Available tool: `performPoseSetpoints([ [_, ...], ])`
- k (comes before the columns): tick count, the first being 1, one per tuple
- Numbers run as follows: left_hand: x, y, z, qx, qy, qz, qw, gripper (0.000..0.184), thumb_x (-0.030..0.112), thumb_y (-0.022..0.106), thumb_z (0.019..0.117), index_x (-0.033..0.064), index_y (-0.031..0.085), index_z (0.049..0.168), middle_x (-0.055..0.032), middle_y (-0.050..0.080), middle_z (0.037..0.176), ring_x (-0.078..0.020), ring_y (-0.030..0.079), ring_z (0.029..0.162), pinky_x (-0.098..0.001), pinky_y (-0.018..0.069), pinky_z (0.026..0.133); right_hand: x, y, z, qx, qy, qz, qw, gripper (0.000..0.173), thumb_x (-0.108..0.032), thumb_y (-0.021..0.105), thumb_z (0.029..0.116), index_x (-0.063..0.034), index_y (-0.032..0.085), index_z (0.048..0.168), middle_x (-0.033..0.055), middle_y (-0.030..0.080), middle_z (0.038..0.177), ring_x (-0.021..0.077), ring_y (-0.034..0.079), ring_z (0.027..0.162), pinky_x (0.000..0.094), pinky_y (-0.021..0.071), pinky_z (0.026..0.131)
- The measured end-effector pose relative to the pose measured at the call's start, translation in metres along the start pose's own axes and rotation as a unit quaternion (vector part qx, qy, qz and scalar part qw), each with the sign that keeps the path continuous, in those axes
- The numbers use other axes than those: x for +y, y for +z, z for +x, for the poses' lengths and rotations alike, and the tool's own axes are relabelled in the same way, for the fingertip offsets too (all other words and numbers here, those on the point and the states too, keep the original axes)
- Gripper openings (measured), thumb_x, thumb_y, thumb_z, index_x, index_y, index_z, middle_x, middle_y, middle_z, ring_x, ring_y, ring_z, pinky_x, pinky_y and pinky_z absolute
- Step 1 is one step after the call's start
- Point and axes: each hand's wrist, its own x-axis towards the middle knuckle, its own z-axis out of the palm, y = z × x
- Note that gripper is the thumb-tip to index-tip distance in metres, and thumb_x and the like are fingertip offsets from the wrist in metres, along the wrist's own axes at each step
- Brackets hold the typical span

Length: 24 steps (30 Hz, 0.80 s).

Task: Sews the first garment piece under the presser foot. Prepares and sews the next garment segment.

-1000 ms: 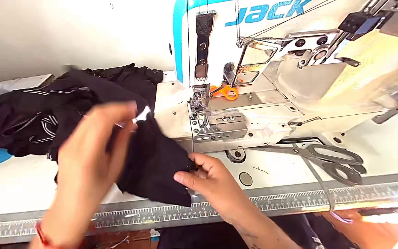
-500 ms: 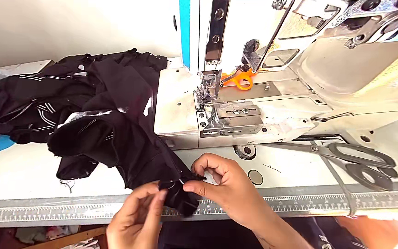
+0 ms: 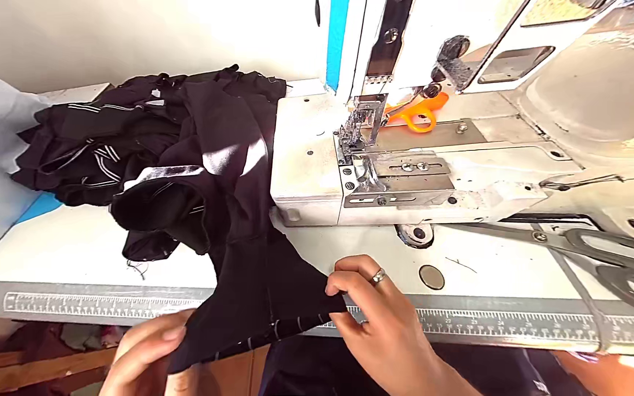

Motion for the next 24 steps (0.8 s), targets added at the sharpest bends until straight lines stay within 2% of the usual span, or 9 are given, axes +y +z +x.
performPoseSetpoints([
  [3,0.008,0.012,-0.005,0.024,-0.194,-0.236,0.952,0.022,0.024,0.059,0.1024,0.0279,0.079,0.109,0.0106,0.075,0.104,0.0006,0.069,0.097,-0.0172,0.0568,0.087,0.008,-0.006,0.003,0.035,0.018,0.033,0.999,0.011,-0.008,0.067,0.0881,-0.0119,0.063,0.098,0.0038,0.065,0.1,0.0022,0.062,0.095,0.0097,0.0503,0.083],
  [6,0.004,0.003,-0.001,-0.125,-0.173,-0.175,0.961,0.022,0.023,0.059,0.1032,0.0281,0.079,0.114,0.0129,0.076,0.109,0.0023,0.068,0.101,-0.0155,0.0545,0.09,0.019,-0.008,0.011,0.097,0.14,0.228,0.959,0.013,-0.008,0.071,0.0885,-0.0185,0.073,0.097,-0.0056,0.071,0.098,0.0018,0.068,0.094,0.0192,0.0583,0.083],
  [9,0.009,-0.005,0.011,-0.257,-0.118,-0.06,0.957,0.022,0.022,0.053,0.1075,0.02,0.074,0.116,0.0062,0.076,0.12,-0.0075,0.07,0.115,-0.0261,0.0566,0.101,0.005,-0.014,0.028,0.099,0.315,0.529,0.782,0.013,-0.004,0.074,0.0874,-0.0169,0.078,0.089,-0.002,0.074,0.09,0.004,0.071,0.085,0.0224,0.0602,0.081],
  [11,0.013,-0.011,0.019,-0.29,-0.151,-0.059,0.943,0.024,0.024,0.047,0.1096,0.0196,0.07,0.114,0.0071,0.077,0.117,-0.0054,0.071,0.112,-0.0247,0.0573,0.099,0.004,-0.017,0.032,0.036,0.325,0.634,0.701,0.008,-0.007,0.076,0.0879,-0.0133,0.079,0.092,0.0017,0.075,0.089,0.0058,0.073,0.083,0.0228,0.0608,0.08],
  [12,0.012,-0.015,0.023,-0.291,-0.169,-0.074,0.939,0.023,0.026,0.048,0.1093,0.0217,0.069,0.114,0.0101,0.077,0.113,-0.0015,0.071,0.106,-0.0212,0.0577,0.095,0.007,-0.017,0.034,0.005,0.302,0.632,0.714,0.006,-0.011,0.076,0.0888,-0.0132,0.079,0.094,0.0007,0.076,0.089,0.0042,0.072,0.083,0.0214,0.0602,0.08],
  [14,0.009,-0.02,0.028,-0.266,-0.21,-0.121,0.933,0.02,0.029,0.052,0.1068,0.0266,0.071,0.114,0.0176,0.074,0.097,0.0087,0.067,0.088,-0.0109,0.0542,0.079,0.014,-0.019,0.037,-0.037,0.253,0.55,0.795,0.008,-0.023,0.075,0.0917,-0.0174,0.081,0.095,-0.0059,0.075,0.088,-0.0015,0.07,0.083,0.0175,0.0584,0.079],
  [16,0.002,-0.02,0.033,-0.237,-0.247,-0.2,0.918,0.017,0.027,0.059,0.1026,0.0243,0.073,0.112,0.0155,0.073,0.089,0.0083,0.067,0.08,-0.0104,0.0542,0.073,0.018,-0.022,0.039,-0.054,0.235,0.496,0.834,0.011,-0.027,0.074,0.0928,-0.0192,0.081,0.093,-0.0084,0.075,0.086,-0.0034,0.069,0.083,0.0159,0.0572,0.079],
  [20,-0.019,-0.017,0.038,-0.228,-0.287,-0.333,0.869,0.025,0.016,0.065,0.0978,0.0177,0.064,0.123,0.001,0.078,0.093,-0.0037,0.074,0.081,-0.0189,0.0598,0.076,0.02,-0.023,0.039,-0.085,0.224,0.467,0.851,0.012,-0.024,0.069,0.0976,-0.0175,0.078,0.101,-0.0075,0.073,0.093,-0.0022,0.067,0.089,0.0168,0.0554,0.084],
  [24,-0.025,-0.019,0.04,-0.215,-0.271,-0.281,0.895,0.015,0.016,0.066,0.0961,0.0183,0.072,0.109,0.004,0.076,0.091,-0.0008,0.071,0.082,-0.0167,0.0577,0.075,0.021,-0.02,0.036,-0.089,0.158,0.391,0.902,0.013,-0.02,0.058,0.1033,-0.0171,0.071,0.105,-0.0111,0.068,0.092,-0.0062,0.062,0.087,0.0123,0.0518,0.081],
])
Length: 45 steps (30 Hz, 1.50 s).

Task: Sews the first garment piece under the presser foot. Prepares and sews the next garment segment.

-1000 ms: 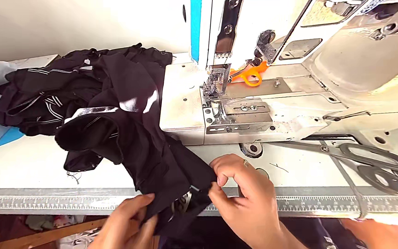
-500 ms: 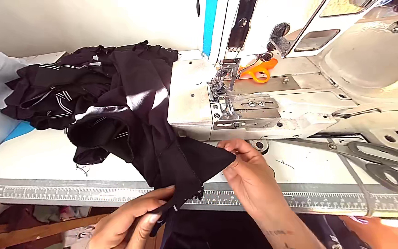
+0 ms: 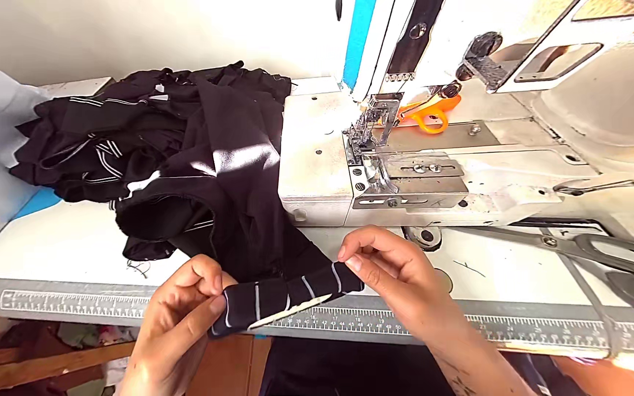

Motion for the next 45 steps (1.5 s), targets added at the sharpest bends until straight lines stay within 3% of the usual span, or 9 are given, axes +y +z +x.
performPoseSetpoints([
  [7,0.013,0.0,-0.013,0.005,0.075,0.312,0.947,0.021,0.034,0.063,0.1022,0.0294,0.076,0.117,0.0166,0.07,0.107,0.0049,0.064,0.1,-0.013,0.0525,0.087,0.0,0.003,-0.006,-0.036,-0.08,-0.097,0.991,0.017,-0.017,0.065,0.0997,-0.0172,0.075,0.114,-0.0028,0.065,0.105,-0.0025,0.061,0.099,0.0127,0.0521,0.087],
  [15,-0.006,0.023,-0.013,0.093,0.185,0.552,0.808,0.023,0.023,0.072,0.0937,0.0135,0.08,0.113,-0.0039,0.051,0.085,0.0012,0.047,0.083,-0.0078,0.0337,0.073,0.003,0.016,-0.01,0.069,-0.082,-0.231,0.967,0.023,-0.012,0.068,0.0932,-0.0191,0.081,0.11,0.0002,0.067,0.094,-0.0024,0.062,0.089,0.0089,0.0508,0.078],
  [24,-0.021,0.03,0.011,0.17,0.227,0.441,0.852,0.023,0.022,0.052,0.1065,0.0174,0.075,0.109,0.0051,0.072,0.122,-0.0054,0.065,0.116,-0.0238,0.0509,0.103,0.008,0.032,-0.019,0.075,-0.104,-0.307,0.943,0.018,-0.02,0.067,0.0966,-0.0069,0.08,0.098,0.004,0.075,0.083,0.0024,0.069,0.077,0.0133,0.0533,0.071],
  [27,-0.014,0.047,0.042,0.173,0.233,0.344,0.893,0.02,0.019,0.051,0.1058,0.021,0.071,0.106,0.0114,0.076,0.099,-0.005,0.072,0.097,-0.0232,0.0594,0.089,0.005,0.038,-0.02,0.057,-0.088,-0.275,0.956,0.022,-0.02,0.066,0.0983,-0.0025,0.075,0.087,0.0062,0.071,0.073,0.0045,0.065,0.067,0.016,0.0507,0.062],
  [30,-0.004,0.063,0.076,0.141,0.313,0.479,0.808,0.019,0.007,0.05,0.1033,0.0017,0.068,0.107,0.0029,0.069,0.093,0.0056,0.062,0.086,-0.0108,0.0507,0.079,-0.006,0.039,-0.016,0.045,-0.033,-0.187,0.981,0.024,-0.014,0.063,0.0993,0.0025,0.072,0.085,0.0085,0.068,0.071,0.0033,0.061,0.065,0.0156,0.0479,0.061],
  [35,0.008,0.079,0.13,0.04,0.334,0.676,0.655,0.019,0.015,0.062,0.0995,0.005,0.078,0.099,-0.013,0.074,0.093,-0.0224,0.071,0.079,-0.0351,0.0517,0.062,-0.024,0.024,-0.007,-0.001,0.123,-0.035,0.992,0.024,-0.015,0.054,0.1049,-0.003,0.07,0.093,-0.002,0.075,0.082,-0.0018,0.07,0.075,0.017,0.0556,0.068],
  [40,0.004,0.087,0.169,-0.024,0.193,0.7,0.687,0.013,0.014,0.069,0.0943,0.0036,0.077,0.093,-0.0156,0.072,0.09,-0.0345,0.07,0.078,-0.0578,0.0517,0.062,-0.034,0.009,0.0,0.035,0.113,-0.011,0.993,0.026,-0.016,0.05,0.1069,-0.004,0.07,0.095,-0.0049,0.074,0.081,-0.0027,0.068,0.073,0.016,0.0552,0.067],
  [43,0.004,0.087,0.199,-0.057,0.14,0.661,0.735,0.021,0.018,0.072,0.0919,0.0025,0.071,0.078,-0.01,0.063,0.071,-0.0249,0.06,0.066,-0.0494,0.0446,0.061,-0.043,0.002,0.005,0.047,0.109,-0.026,0.993,0.027,-0.018,0.048,0.1082,-0.005,0.068,0.096,-0.0059,0.074,0.081,-0.0035,0.067,0.073,0.0156,0.0533,0.067],
  [45,0.001,0.082,0.215,-0.081,0.119,0.624,0.768,0.017,0.02,0.071,0.0877,0.0029,0.069,0.091,-0.0095,0.066,0.081,-0.022,0.064,0.078,-0.0498,0.0487,0.07,-0.048,-0.002,0.007,0.062,0.109,-0.035,0.991,0.028,-0.018,0.047,0.1084,-0.0052,0.068,0.096,-0.0065,0.073,0.08,-0.0042,0.066,0.072,0.015,0.0522,0.066],
])
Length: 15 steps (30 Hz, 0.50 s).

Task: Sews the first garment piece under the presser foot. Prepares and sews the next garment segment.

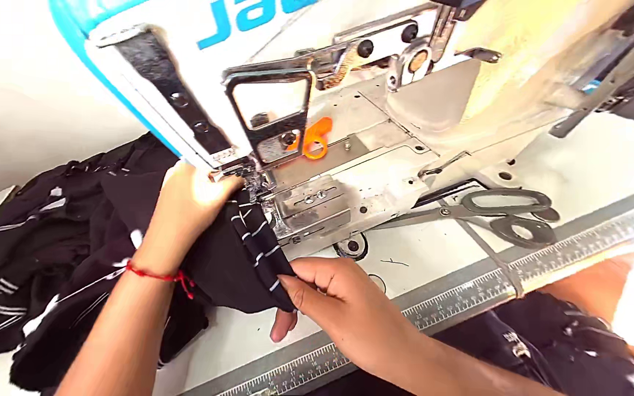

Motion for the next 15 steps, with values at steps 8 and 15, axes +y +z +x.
performPoseSetpoints([
  [8,-0.001,0.01,0.023,-0.029,0.018,-0.01,0.999,0.025,0.012,0.069,0.0939,-0.0045,0.068,0.112,-0.0176,0.068,0.109,-0.0203,0.064,0.105,-0.0435,0.0476,0.092,-0.001,0.001,0.01,0.037,0.026,0.0,0.999,0.028,-0.016,0.046,0.1089,-0.0054,0.066,0.093,-0.006,0.072,0.081,-0.0039,0.065,0.074,0.0149,0.0509,0.069],
  [15,0.007,0.003,0.021,-0.041,0.021,0.004,0.999,0.028,0.016,0.066,0.0979,-0.0049,0.067,0.116,-0.0206,0.068,0.113,-0.0255,0.064,0.11,-0.0457,0.0467,0.096,-0.003,0.001,0.017,0.048,0.052,-0.042,0.997,0.029,-0.016,0.045,0.1092,-0.0047,0.068,0.095,-0.0059,0.073,0.082,-0.0025,0.066,0.076,0.0164,0.0515,0.072],
])
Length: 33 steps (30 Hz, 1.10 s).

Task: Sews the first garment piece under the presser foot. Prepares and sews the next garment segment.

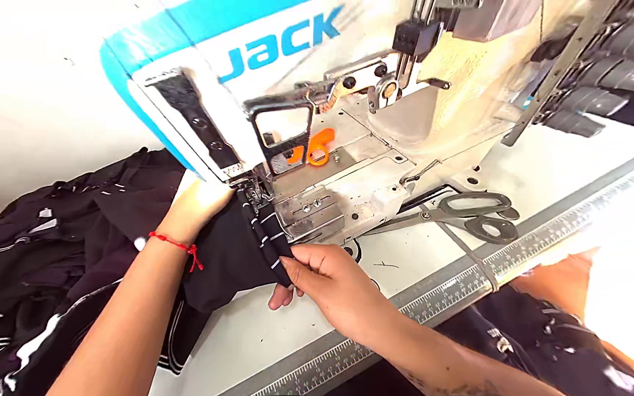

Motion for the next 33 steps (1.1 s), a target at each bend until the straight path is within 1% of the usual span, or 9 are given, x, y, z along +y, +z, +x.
performPoseSetpoints([
  [3,-0.004,-0.016,-0.032,0.121,0.078,0.038,0.989,0.018,0.006,0.067,0.0917,-0.0073,0.07,0.102,-0.0257,0.07,0.1,-0.0415,0.07,0.094,-0.0634,0.0533,0.08,-0.007,-0.012,-0.001,-0.049,-0.001,-0.036,0.998,0.03,-0.02,0.046,0.1092,-0.0061,0.066,0.093,-0.0066,0.072,0.079,-0.0036,0.064,0.069,0.0167,0.0503,0.065],
  [6,0.003,-0.012,-0.12,0.179,0.2,-0.053,0.962,0.027,0.023,0.046,0.1069,0.0117,0.064,0.09,-0.0031,0.067,0.092,-0.0117,0.066,0.091,-0.0296,0.054,0.083,-0.015,-0.019,-0.004,-0.098,0.011,0.04,0.994,0.029,-0.02,0.046,0.1082,-0.0092,0.067,0.091,-0.0091,0.071,0.072,-0.0067,0.058,0.054,0.0121,0.0452,0.049],
  [8,0.019,0.022,-0.158,0.145,0.271,-0.139,0.941,0.03,0.019,0.046,0.1059,0.0105,0.063,0.082,-0.0055,0.066,0.078,-0.0151,0.065,0.078,-0.0273,0.0534,0.077,-0.02,-0.017,-0.005,-0.106,0.016,0.074,0.991,0.03,-0.02,0.046,0.1082,-0.0096,0.068,0.091,-0.0097,0.07,0.07,-0.0076,0.054,0.05,0.0111,0.0426,0.046],
  [13,0.039,0.065,-0.153,0.281,0.083,0.012,0.956,0.022,0.026,0.05,0.1043,0.0076,0.058,0.095,-0.0071,0.059,0.092,-0.013,0.057,0.096,-0.0205,0.0423,0.094,-0.024,-0.004,-0.001,-0.097,-0.015,0.103,0.99,0.032,-0.015,0.042,0.1078,-0.01,0.067,0.089,-0.0099,0.068,0.067,-0.007,0.056,0.051,0.0112,0.043,0.046],
  [17,0.045,0.063,-0.128,0.323,0.057,0.044,0.944,0.043,0.036,0.05,0.1017,0.009,0.056,0.068,-0.0065,0.058,0.065,-0.013,0.061,0.072,-0.0226,0.0483,0.073,-0.029,-0.004,0.001,-0.082,-0.007,0.111,0.99,0.032,-0.016,0.043,0.1088,-0.0109,0.065,0.087,-0.009,0.068,0.068,-0.0067,0.056,0.051,0.011,0.0435,0.047],
  [24,0.058,0.077,-0.113,0.312,0.036,0.047,0.948,0.039,0.019,0.057,0.0889,0.0045,0.055,0.053,-0.0091,0.057,0.05,-0.0166,0.061,0.048,-0.0315,0.0454,0.047,-0.027,-0.009,-0.004,-0.038,-0.024,0.12,0.992,0.033,-0.014,0.042,0.1083,-0.0111,0.066,0.086,-0.0096,0.067,0.067,-0.0078,0.052,0.05,0.0101,0.0403,0.046],
  [27,0.038,0.075,-0.135,0.323,0.082,0.075,0.94,0.043,0.032,0.051,0.1,0.0117,0.055,0.062,-0.0046,0.06,0.06,-0.0146,0.062,0.063,-0.0283,0.048,0.063,-0.013,-0.006,-0.007,-0.066,-0.022,0.109,0.992,0.032,-0.016,0.041,0.1081,-0.0116,0.065,0.087,-0.0103,0.067,0.067,-0.0076,0.052,0.051,0.0112,0.0408,0.047],
  [30,0.029,0.051,-0.162,0.272,0.149,0.049,0.949,0.021,0.024,0.049,0.1057,0.0144,0.066,0.098,-0.0011,0.066,0.092,-0.0122,0.061,0.09,-0.0232,0.0458,0.086,0.0,-0.007,-0.006,-0.088,0.0,0.111,0.99,0.034,-0.017,0.038,0.1077,-0.0115,0.064,0.087,-0.0106,0.067,0.068,-0.0067,0.054,0.052,0.012,0.0421,0.048],
  [33,0.028,-0.002,-0.16,0.202,0.231,0.058,0.95,0.02,0.019,0.049,0.1064,0.0141,0.067,0.112,-0.0044,0.072,0.095,-0.0169,0.064,0.077,-0.0282,0.0496,0.069,0.004,-0.014,-0.004,-0.102,0.034,0.09,0.99,0.035,-0.019,0.036,0.1088,-0.0107,0.066,0.092,-0.0101,0.069,0.071,-0.0062,0.055,0.054,0.0127,0.0429,0.05],
])
